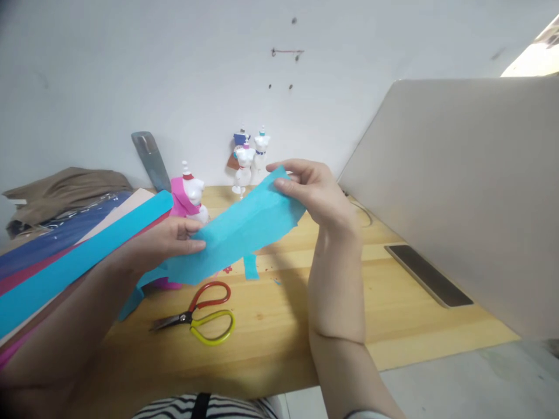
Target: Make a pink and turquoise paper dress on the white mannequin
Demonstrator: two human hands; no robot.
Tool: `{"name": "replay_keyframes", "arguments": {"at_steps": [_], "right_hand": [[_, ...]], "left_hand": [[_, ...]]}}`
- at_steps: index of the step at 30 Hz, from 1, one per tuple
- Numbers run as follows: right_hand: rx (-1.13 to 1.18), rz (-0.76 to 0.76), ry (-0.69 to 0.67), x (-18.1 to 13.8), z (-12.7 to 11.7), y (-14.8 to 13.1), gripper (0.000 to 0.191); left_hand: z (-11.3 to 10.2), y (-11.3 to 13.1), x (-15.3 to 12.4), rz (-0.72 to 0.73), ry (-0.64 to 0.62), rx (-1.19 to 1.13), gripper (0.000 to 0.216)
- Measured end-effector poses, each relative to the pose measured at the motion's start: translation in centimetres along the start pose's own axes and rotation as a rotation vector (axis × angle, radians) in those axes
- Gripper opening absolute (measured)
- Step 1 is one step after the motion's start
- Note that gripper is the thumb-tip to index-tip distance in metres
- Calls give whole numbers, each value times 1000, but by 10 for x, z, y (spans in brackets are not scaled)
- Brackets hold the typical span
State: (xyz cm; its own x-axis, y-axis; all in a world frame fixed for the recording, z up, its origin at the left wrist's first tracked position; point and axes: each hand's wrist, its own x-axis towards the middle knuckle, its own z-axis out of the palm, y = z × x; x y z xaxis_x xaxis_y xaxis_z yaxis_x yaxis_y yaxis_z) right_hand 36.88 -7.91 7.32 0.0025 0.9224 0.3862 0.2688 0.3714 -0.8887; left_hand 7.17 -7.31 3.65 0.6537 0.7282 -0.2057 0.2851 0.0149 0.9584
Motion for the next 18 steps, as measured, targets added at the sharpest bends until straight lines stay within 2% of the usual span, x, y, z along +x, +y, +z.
{"name": "replay_keyframes", "arguments": {"at_steps": [4,9,13,18], "right_hand": [[82,-47,-29,3,-5,5,25],[91,-74,-39,6,-10,12,29],[131,-101,21,7,-5,10,21],[142,-125,51,9,1,7,23]], "left_hand": [[12,2,-3,45,162,-11,31],[18,5,-8,153,267,123,26],[25,9,-11,254,404,212,25],[34,4,-8,385,542,178,37]]}}
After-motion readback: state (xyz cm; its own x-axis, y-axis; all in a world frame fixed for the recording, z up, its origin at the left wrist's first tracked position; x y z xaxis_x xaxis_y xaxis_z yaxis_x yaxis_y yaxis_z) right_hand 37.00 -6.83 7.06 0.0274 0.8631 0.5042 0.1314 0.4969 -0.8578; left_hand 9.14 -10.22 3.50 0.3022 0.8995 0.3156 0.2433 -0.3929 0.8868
